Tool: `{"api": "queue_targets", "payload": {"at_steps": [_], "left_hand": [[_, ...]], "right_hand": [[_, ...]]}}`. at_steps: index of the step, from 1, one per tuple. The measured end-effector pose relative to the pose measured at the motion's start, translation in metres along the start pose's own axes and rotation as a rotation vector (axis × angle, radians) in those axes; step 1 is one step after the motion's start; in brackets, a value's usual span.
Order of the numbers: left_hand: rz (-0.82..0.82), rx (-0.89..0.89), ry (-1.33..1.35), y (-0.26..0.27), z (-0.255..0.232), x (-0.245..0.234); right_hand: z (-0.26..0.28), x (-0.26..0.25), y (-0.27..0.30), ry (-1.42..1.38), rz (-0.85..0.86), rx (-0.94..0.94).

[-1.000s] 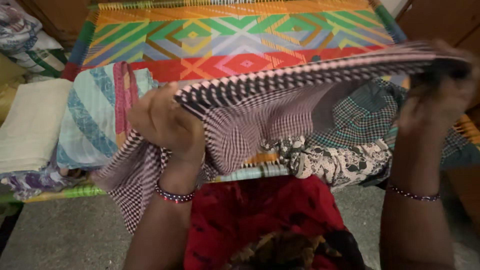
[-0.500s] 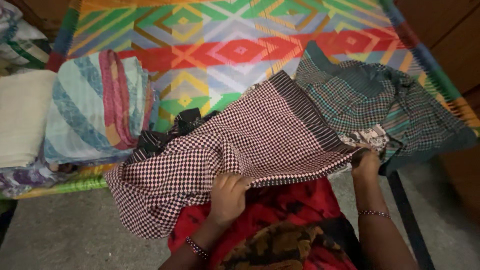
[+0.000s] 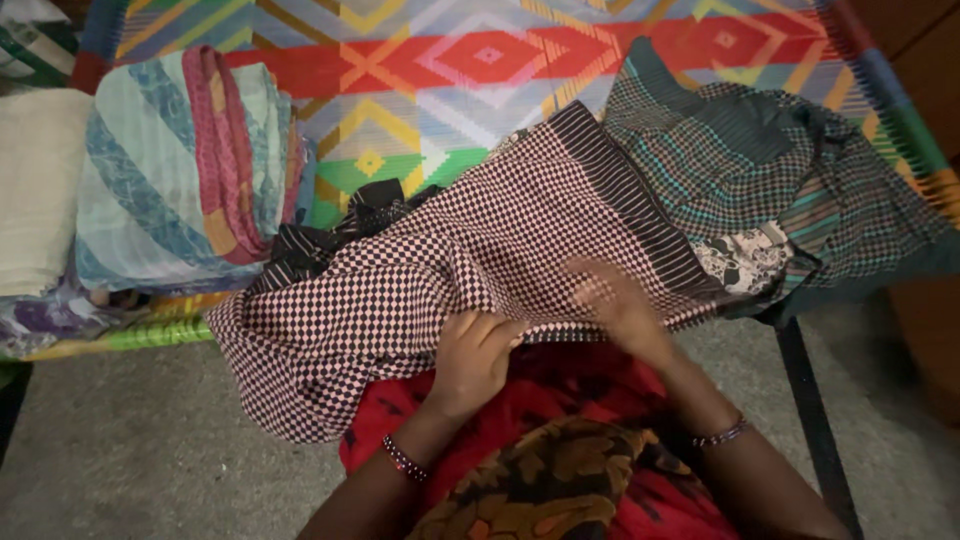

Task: The person folds a single checkered cloth by hand on a colorful woven mat. They smooth and align the edges, fold the cloth in half multiple times, and place the finished folded piece on the mat.

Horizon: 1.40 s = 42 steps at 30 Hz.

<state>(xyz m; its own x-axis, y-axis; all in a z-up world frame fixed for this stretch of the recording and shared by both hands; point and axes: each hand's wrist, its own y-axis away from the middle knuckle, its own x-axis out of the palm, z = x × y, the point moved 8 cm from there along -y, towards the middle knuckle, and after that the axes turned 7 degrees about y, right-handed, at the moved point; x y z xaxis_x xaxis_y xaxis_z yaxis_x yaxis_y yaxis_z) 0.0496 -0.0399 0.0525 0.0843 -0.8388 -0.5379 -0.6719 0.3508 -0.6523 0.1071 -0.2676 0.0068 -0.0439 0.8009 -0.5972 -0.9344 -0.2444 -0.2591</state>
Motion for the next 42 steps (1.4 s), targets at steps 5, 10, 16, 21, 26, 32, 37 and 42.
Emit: {"api": "queue_targets", "payload": {"at_steps": [5,10,16,21,26,32,37,42], "left_hand": [[-0.069,0.004,0.005,-0.017,-0.007,-0.007],[-0.235,-0.070,-0.056,-0.003,0.003,-0.031],[-0.073,-0.249,-0.053,0.028,0.038,-0.003],[-0.216,-0.388,-0.369,0.040,0.064,-0.009],[-0.287,-0.592,-0.680,0.049,0.097,-0.048],[-0.557,-0.413,-0.802,0.043,0.091,-0.109],[-0.093,-0.281,-0.475,-0.008,0.086,-0.101],[0.134,-0.133,-0.094,-0.042,0.052,-0.075]], "right_hand": [[0.058,0.060,0.002,0.247,0.162,0.122],[0.065,0.005,-0.015,0.288,-0.168,-0.153],[0.062,-0.055,-0.039,0.308,-0.329,0.000],[0.089,-0.067,-0.041,0.424,-0.404,-0.122],[0.082,-0.085,-0.040,0.277,-0.489,-0.108],[0.078,-0.106,-0.029,0.342,-0.572,-0.201],[0.069,-0.107,-0.023,0.300,-0.565,-0.169],[0.055,-0.109,-0.025,0.331,-0.551,-0.056]]}}
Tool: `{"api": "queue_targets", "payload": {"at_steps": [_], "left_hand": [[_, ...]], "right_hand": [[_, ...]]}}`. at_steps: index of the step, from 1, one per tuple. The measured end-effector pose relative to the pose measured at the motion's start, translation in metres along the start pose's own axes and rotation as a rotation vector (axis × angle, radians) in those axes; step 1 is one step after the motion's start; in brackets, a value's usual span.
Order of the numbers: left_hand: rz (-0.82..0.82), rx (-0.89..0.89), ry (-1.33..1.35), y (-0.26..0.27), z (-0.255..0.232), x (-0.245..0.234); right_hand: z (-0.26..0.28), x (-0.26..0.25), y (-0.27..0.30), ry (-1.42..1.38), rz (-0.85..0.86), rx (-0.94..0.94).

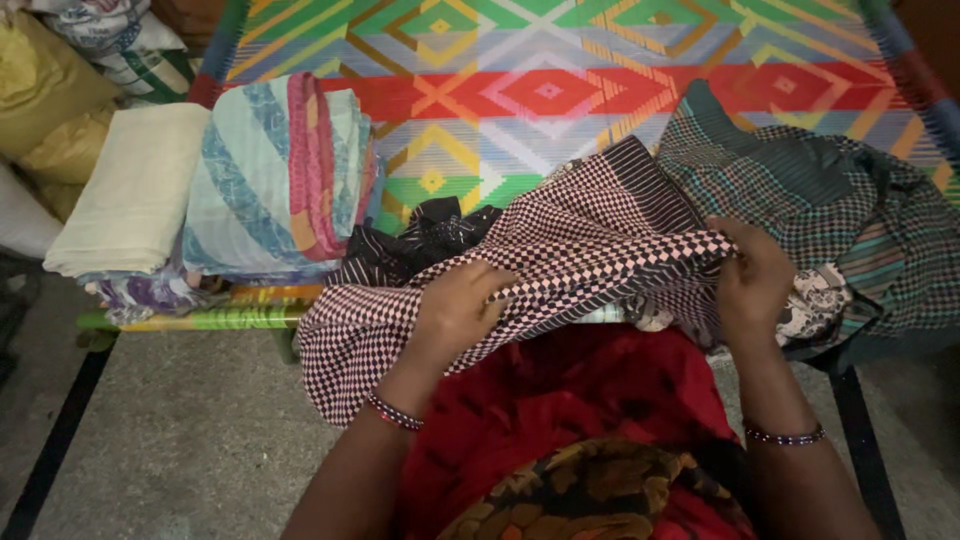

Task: The person folds a single checkered cloth by hand on a colorful woven mat. They smooth and align the edges, fold the cloth in half multiple times, and place the finished folded piece on the mat.

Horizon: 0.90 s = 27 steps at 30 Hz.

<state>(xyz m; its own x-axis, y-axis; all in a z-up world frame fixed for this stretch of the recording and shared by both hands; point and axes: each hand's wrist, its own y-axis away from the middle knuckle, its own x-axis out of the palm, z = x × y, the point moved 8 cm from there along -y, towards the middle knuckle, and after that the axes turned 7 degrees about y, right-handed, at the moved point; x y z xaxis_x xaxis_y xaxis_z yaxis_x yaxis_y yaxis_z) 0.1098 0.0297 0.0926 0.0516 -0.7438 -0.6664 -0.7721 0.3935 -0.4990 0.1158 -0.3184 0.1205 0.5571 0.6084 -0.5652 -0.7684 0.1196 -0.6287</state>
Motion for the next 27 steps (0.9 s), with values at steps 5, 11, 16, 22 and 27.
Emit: {"api": "queue_targets", "payload": {"at_steps": [5,11,16,22,27], "left_hand": [[-0.349,0.391,-0.464,0.044,-0.058,0.001],[0.200,0.534,-0.453,0.079,-0.054,0.162],[0.126,-0.215,-0.851,0.060,0.033,0.194],[0.278,-0.551,-0.674,0.041,0.091,0.146],[0.294,-0.343,-0.705,-0.033,0.128,0.105]], "right_hand": [[-0.015,0.009,-0.003,0.041,0.002,0.149],[-0.005,0.019,-0.011,-0.213,-0.023,0.097],[0.009,0.017,-0.017,-0.188,-0.024,0.089],[0.026,0.017,-0.017,-0.235,0.061,0.179],[0.064,-0.005,-0.021,-0.224,-0.036,-0.059]]}}
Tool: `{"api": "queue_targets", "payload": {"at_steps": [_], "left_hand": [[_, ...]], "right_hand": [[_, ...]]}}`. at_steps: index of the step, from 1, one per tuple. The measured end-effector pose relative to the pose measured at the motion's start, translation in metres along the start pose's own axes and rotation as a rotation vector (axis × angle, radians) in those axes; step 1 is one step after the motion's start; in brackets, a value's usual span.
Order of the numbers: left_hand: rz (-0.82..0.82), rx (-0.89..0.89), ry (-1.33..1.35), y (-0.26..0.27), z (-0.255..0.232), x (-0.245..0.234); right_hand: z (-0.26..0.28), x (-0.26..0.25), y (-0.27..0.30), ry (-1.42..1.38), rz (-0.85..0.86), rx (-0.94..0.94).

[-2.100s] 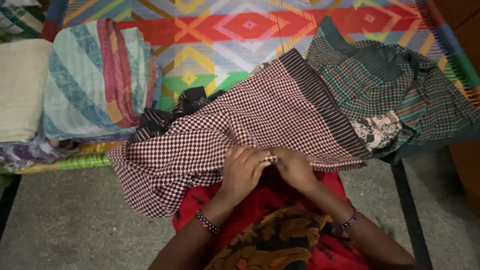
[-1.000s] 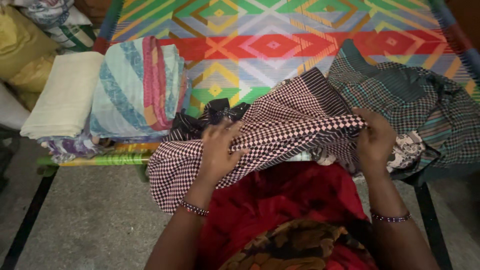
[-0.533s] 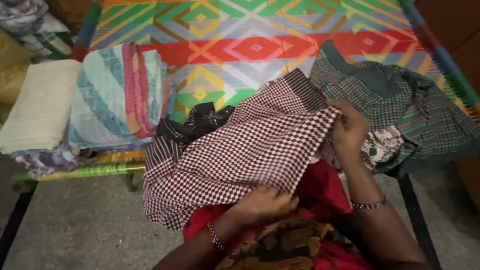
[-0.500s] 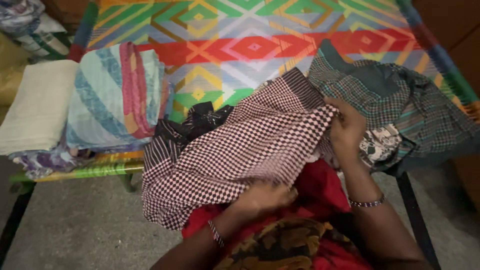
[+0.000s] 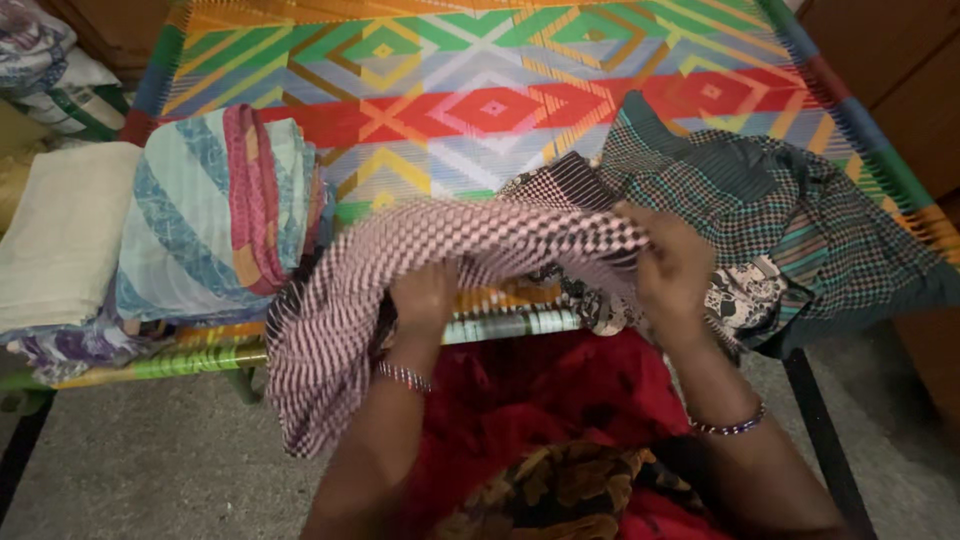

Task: The person folds a single checkered cloth by hand on a colorful woven mat. They smooth and align the edges, fold the cloth in half multiple times, and place the finished folded piece on the mat.

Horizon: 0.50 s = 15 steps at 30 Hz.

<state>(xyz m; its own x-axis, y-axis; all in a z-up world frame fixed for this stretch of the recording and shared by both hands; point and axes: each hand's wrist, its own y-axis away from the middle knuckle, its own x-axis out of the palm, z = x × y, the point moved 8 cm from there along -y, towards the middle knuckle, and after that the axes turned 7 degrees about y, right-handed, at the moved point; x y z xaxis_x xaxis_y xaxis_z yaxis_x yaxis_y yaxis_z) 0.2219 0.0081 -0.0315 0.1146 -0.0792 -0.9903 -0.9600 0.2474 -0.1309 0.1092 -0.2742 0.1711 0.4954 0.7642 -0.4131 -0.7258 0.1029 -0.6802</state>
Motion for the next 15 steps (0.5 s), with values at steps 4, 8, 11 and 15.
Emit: {"api": "queue_targets", "payload": {"at_steps": [4,8,11,15], "left_hand": [[-0.244,0.159,0.015,-0.085,0.005,-0.031],[-0.512,0.441,0.196,-0.111,-0.038,-0.072],[-0.520,0.433,0.315,-0.099,-0.068,-0.092],[-0.410,0.414,0.490,-0.042,-0.090,-0.086]], "right_hand": [[0.020,-0.060,-0.022,0.243,-0.192,-0.248],[0.029,-0.122,-0.018,0.406,-0.352,-0.347],[0.029,-0.131,-0.002,0.472,-0.299,-0.325],[0.015,-0.120,-0.003,0.549,-0.142,-0.167]]}}
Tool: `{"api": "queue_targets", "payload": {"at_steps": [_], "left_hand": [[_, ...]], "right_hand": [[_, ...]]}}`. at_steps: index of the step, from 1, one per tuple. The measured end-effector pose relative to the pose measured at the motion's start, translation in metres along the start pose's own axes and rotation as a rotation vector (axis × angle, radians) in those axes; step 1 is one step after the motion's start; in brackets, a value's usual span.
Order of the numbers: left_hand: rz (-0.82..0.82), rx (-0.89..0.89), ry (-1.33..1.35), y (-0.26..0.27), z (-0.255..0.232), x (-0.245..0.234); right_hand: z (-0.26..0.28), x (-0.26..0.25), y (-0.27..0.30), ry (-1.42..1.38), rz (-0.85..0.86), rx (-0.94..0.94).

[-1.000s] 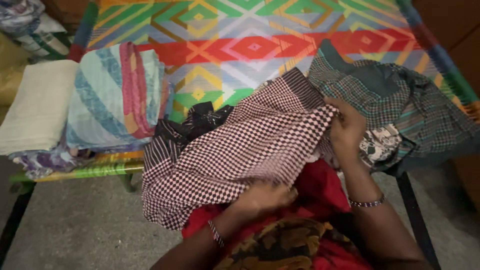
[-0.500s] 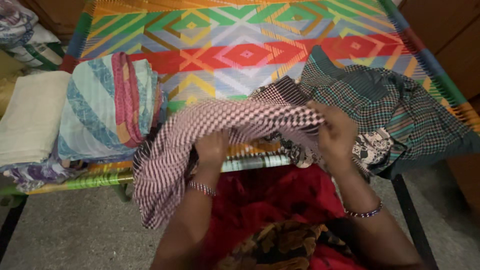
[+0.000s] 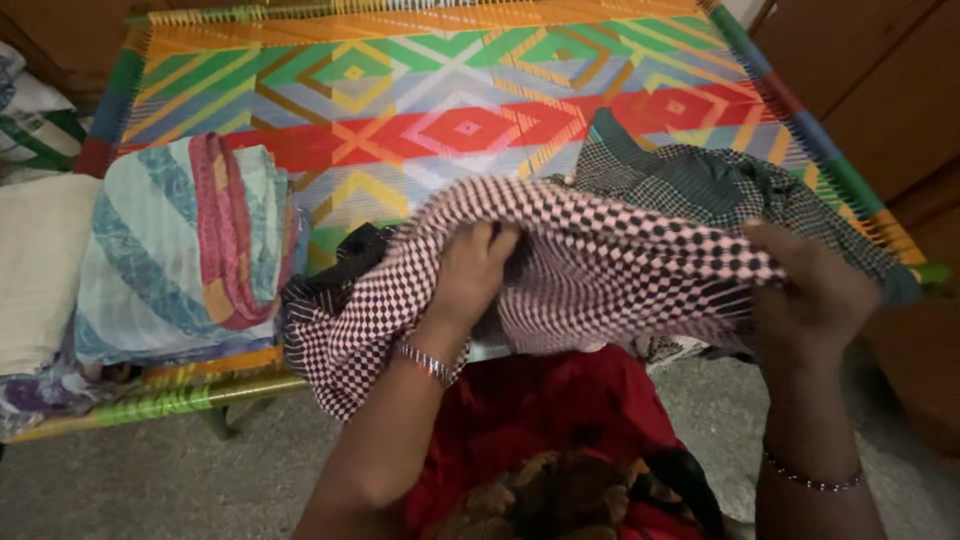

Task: The person folds a single checkered cloth by hand on a colorful woven mat. They smooth and align the edges, fold the cloth in half multiple times, and place the finished folded piece on the mat.

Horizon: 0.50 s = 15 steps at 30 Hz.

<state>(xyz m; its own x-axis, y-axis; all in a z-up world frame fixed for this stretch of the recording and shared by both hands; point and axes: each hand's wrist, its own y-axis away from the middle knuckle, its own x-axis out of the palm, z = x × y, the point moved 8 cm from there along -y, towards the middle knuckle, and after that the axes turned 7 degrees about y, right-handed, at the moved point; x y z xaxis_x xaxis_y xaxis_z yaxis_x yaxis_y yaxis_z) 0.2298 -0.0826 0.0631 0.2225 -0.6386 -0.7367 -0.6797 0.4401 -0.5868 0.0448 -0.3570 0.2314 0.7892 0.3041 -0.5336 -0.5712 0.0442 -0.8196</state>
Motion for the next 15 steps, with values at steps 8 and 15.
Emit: {"api": "queue_targets", "payload": {"at_steps": [8,15], "left_hand": [[-0.238,-0.316,0.408,0.105,0.000,-0.029],[-0.277,-0.001,0.573,0.073,-0.136,-0.038]], "right_hand": [[0.013,0.044,-0.003,-0.160,0.260,0.166],[0.049,0.056,0.001,-0.247,0.386,0.309]]}}
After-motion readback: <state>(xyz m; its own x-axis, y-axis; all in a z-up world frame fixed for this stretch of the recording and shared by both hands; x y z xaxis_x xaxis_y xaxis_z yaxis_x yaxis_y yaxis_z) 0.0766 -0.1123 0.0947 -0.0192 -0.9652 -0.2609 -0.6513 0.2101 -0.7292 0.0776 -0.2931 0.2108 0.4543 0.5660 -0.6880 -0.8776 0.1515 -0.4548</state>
